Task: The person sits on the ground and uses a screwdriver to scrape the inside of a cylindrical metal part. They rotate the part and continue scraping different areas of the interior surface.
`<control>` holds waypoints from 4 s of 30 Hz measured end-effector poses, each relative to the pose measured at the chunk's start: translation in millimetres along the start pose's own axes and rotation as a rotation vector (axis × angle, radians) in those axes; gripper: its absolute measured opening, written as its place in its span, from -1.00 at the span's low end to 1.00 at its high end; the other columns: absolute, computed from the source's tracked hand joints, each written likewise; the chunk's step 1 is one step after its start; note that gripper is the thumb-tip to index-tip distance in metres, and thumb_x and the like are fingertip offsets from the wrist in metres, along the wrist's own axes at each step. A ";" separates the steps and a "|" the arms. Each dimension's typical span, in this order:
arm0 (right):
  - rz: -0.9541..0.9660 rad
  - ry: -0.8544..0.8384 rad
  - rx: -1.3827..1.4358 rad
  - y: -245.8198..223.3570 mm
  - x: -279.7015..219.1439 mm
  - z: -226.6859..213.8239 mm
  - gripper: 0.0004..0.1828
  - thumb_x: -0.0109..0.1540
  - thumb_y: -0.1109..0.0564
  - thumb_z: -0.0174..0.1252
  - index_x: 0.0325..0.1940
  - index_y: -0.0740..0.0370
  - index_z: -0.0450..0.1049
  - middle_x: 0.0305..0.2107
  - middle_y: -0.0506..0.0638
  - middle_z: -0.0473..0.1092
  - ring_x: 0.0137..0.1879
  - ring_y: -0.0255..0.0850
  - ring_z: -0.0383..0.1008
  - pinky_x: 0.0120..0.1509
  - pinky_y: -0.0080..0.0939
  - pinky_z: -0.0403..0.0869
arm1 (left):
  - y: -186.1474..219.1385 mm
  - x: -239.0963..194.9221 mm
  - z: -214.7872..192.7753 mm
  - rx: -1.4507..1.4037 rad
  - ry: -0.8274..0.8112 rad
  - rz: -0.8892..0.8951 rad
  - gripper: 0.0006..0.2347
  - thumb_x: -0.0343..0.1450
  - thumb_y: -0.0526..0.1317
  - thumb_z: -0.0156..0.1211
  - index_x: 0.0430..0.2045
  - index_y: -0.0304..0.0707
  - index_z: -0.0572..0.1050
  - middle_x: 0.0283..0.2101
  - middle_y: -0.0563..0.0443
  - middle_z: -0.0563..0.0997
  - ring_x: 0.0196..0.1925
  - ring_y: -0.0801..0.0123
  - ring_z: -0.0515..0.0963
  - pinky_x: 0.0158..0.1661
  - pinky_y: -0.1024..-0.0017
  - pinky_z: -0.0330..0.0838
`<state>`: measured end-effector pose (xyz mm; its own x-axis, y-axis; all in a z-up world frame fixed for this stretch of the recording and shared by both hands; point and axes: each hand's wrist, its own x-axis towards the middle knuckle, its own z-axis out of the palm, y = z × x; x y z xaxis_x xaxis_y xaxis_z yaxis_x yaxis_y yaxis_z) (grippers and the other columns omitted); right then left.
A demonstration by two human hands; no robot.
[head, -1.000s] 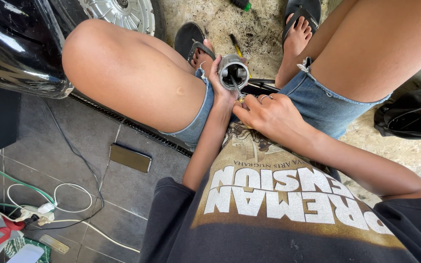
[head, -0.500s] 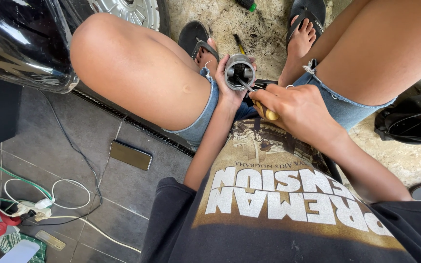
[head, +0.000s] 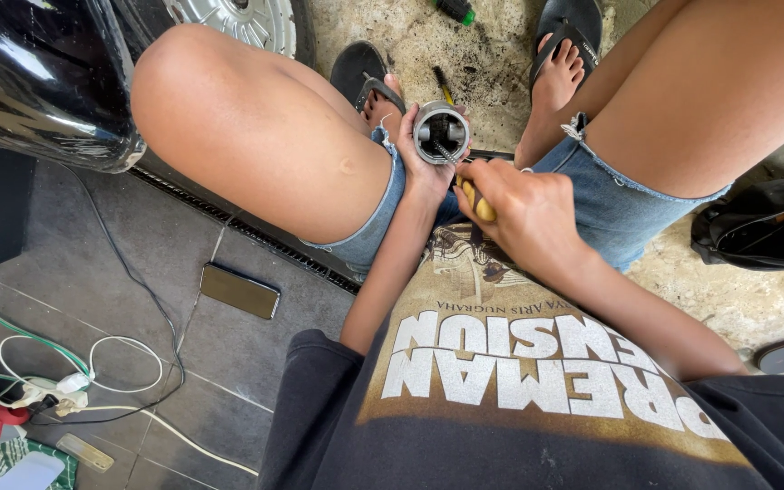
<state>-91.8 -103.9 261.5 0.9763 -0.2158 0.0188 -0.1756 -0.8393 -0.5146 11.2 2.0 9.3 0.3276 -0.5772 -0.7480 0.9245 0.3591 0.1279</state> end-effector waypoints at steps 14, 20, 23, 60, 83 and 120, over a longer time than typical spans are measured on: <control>0.040 0.028 -0.030 -9.7 -0.6 -18.9 -0.85 0.33 0.00 0.23 -0.03 -0.03 0.51 -0.47 -0.15 0.41 -0.46 -0.12 0.53 -0.32 -0.20 0.50 | -2.7 4.8 -0.1 -0.034 -0.040 -0.037 -0.34 0.37 0.30 0.05 -0.07 -0.48 0.52 -0.27 -0.41 0.64 -0.46 -0.12 0.69 -0.52 0.11 0.65; 0.022 0.073 -0.090 -9.3 -8.4 0.9 -0.86 0.35 -0.01 0.18 -0.01 -0.07 0.51 -0.46 -0.17 0.39 -0.51 -0.18 0.51 -0.34 -0.24 0.50 | -4.8 -4.7 15.6 -0.122 0.098 0.038 -0.50 0.38 0.19 0.16 -0.16 -0.34 0.56 -0.19 -0.34 0.66 -0.45 -0.07 0.67 -0.54 0.04 0.61; 0.008 0.086 -0.089 -9.2 -10.9 6.8 -0.84 0.34 0.01 0.18 0.00 -0.06 0.50 -0.47 -0.16 0.37 -0.52 -0.17 0.50 -0.34 -0.24 0.50 | -6.0 -2.3 14.3 -0.153 0.129 0.046 -0.56 0.36 0.16 0.19 -0.22 -0.29 0.58 -0.20 -0.31 0.67 -0.45 -0.05 0.66 -0.55 0.00 0.61; -0.058 0.205 -0.178 -13.1 -11.2 14.5 -0.82 0.35 -0.03 0.13 0.01 -0.05 0.50 -0.51 -0.18 0.26 -0.59 -0.23 0.43 -0.37 -0.31 0.49 | -3.9 6.2 -14.6 -0.080 -0.226 -0.039 -0.32 0.41 0.33 -0.04 0.04 -0.41 0.45 -0.19 -0.32 0.57 -0.34 -0.11 0.71 -0.33 0.15 0.69; 0.033 0.088 0.067 -23.1 -13.0 -17.9 -0.81 0.32 0.03 0.16 0.00 0.02 0.52 -0.49 -0.11 0.40 -0.51 -0.13 0.53 -0.36 -0.23 0.49 | -7.7 -1.5 7.7 -0.160 -0.125 0.117 -0.45 0.44 0.15 0.12 -0.07 -0.54 0.50 -0.18 -0.46 0.60 -0.27 -0.20 0.70 -0.31 0.00 0.69; 0.197 0.439 0.625 40.2 -35.6 -64.3 -0.71 0.30 0.34 0.41 -0.02 0.46 0.42 -0.08 0.34 0.51 0.02 -0.01 0.60 0.11 -0.21 0.57 | 48.4 -58.6 86.3 1.911 0.064 0.762 -0.36 0.02 -0.27 0.76 -0.19 -0.17 0.31 -0.09 -0.12 0.46 -0.06 0.04 0.46 -0.26 0.17 0.38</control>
<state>-141.8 -162.0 295.3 0.7725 -0.6178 0.1471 -0.1089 -0.3569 -0.9278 53.6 -10.0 115.5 0.6956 -0.6776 -0.2386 -0.3618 -0.6174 0.6985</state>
